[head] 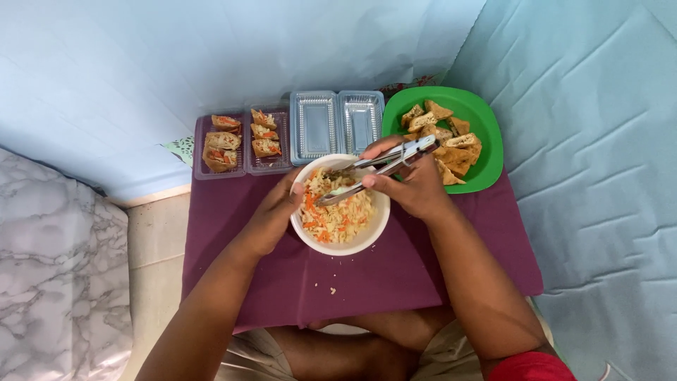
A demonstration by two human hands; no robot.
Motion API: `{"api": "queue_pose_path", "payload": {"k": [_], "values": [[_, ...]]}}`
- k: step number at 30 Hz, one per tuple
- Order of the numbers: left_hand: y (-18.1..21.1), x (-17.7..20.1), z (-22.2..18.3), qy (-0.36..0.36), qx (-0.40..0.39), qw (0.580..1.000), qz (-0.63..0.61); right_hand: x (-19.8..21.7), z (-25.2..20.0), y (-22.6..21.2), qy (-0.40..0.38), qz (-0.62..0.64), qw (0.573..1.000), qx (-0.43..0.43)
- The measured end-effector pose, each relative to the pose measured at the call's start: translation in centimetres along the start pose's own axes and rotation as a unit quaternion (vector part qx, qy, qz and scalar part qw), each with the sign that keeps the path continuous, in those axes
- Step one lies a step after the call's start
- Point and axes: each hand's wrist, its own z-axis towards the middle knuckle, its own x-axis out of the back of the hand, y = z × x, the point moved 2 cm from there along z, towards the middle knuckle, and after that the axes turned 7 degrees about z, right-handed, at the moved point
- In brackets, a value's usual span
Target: Using metal tongs to mix shredded vegetables in a white bowl at a natural pace.
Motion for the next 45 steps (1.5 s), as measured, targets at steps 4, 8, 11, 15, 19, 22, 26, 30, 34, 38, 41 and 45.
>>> {"api": "queue_pose_path", "payload": {"k": [4,8,11,15,19,22,26,30,34,38,41,45], "values": [[1.1,-0.6,-0.6,-0.021,-0.019,0.998,0.05,-1.2,-0.2,0.1,-0.009,0.024,1.0,0.006],[1.4,-0.5,-0.6,-0.004,-0.014,0.997,0.08,-0.7,0.0,-0.8,-0.006,0.03,0.999,0.013],[-1.1,0.7,-0.4,0.017,-0.002,0.999,0.049,0.5,0.2,-1.0,0.013,0.054,0.998,-0.003],[-5.1,2.2,0.6,0.031,-0.002,0.999,-0.043,1.3,0.5,-1.2,0.037,0.06,0.997,-0.011],[-2.2,0.7,0.1,0.002,-0.014,0.998,-0.058,0.8,0.2,-0.3,0.028,0.036,0.999,-0.015],[0.3,-0.3,-0.4,-0.039,-0.026,0.999,0.009,-0.2,-0.2,0.9,0.005,0.018,1.0,-0.021],[1.0,-0.5,-0.7,-0.05,-0.018,0.996,0.077,-0.6,0.0,0.6,0.012,0.035,0.999,-0.02],[-1.6,0.6,0.0,-0.016,-0.027,0.997,0.075,-0.1,0.4,-0.1,0.032,0.059,0.998,-0.014],[-2.1,0.5,-0.2,-0.007,-0.018,0.999,0.032,0.8,0.5,-0.3,0.037,0.065,0.997,-0.009],[-4.2,1.2,0.3,-0.023,0.004,0.995,-0.097,0.9,0.5,-0.1,0.054,0.037,0.998,-0.024],[-5.4,2.1,0.8,-0.025,0.017,0.991,-0.134,-0.3,0.2,0.4,0.052,0.025,0.998,-0.031],[-5.9,2.7,0.9,-0.031,0.015,0.985,-0.171,-0.8,-0.2,1.8,0.032,0.016,0.998,-0.043]]}}
